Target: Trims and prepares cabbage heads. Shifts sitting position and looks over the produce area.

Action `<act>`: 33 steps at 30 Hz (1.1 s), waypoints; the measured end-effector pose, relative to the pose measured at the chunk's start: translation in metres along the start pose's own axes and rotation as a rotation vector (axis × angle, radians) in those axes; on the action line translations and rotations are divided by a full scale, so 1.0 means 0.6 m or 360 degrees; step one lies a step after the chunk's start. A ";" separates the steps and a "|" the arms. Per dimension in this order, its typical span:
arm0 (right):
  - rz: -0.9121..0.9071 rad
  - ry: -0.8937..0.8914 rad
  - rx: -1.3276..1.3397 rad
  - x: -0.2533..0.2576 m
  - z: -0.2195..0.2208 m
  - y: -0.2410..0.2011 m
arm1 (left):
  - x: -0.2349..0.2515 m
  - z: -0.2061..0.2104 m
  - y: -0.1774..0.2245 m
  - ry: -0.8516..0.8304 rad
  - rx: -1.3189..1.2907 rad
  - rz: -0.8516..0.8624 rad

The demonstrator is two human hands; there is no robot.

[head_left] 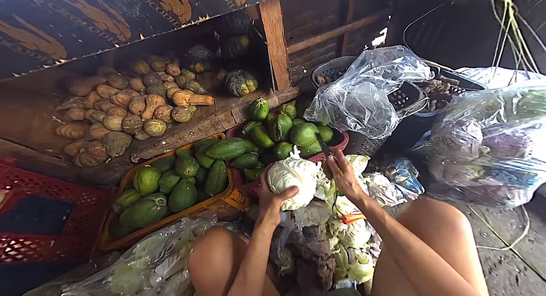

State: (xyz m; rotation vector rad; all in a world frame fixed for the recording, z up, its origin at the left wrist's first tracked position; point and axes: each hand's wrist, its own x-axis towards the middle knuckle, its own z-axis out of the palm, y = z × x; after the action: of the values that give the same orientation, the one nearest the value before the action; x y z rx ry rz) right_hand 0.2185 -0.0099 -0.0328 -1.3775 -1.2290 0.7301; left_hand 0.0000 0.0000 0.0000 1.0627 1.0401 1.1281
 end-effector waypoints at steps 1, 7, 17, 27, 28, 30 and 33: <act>-0.0120 -0.0098 -0.0060 -0.001 -0.010 -0.004 | 0.004 -0.010 0.002 -0.0013 0.0098 -0.0007; -0.0233 -0.0490 -0.0520 -0.020 -0.041 -0.043 | -0.005 -0.036 -0.001 -0.0244 0.0192 -0.0350; -0.0358 -0.0856 -0.1303 -0.057 -0.010 -0.082 | -0.012 -0.054 0.001 -0.0671 0.0254 -0.0373; -0.0877 -0.0490 -0.1354 -0.074 -0.004 -0.058 | 0.000 -0.062 -0.012 -0.0929 0.0086 -0.0253; -0.0937 -0.0464 -0.1360 -0.074 -0.003 -0.056 | 0.000 -0.062 -0.013 -0.0945 0.0072 -0.0256; -0.1017 -0.0432 -0.1384 -0.075 -0.004 -0.054 | -0.001 -0.062 -0.015 -0.0961 0.0065 -0.0234; -0.1102 -0.0389 -0.1449 -0.078 -0.004 -0.051 | 0.001 -0.064 -0.025 -0.0951 0.0001 -0.0153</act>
State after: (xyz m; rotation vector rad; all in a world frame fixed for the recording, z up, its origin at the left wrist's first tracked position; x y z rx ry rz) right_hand 0.1998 -0.0584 -0.0127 -1.4027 -2.2295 -0.2114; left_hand -0.0352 0.0032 -0.0215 1.2337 0.6051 0.6639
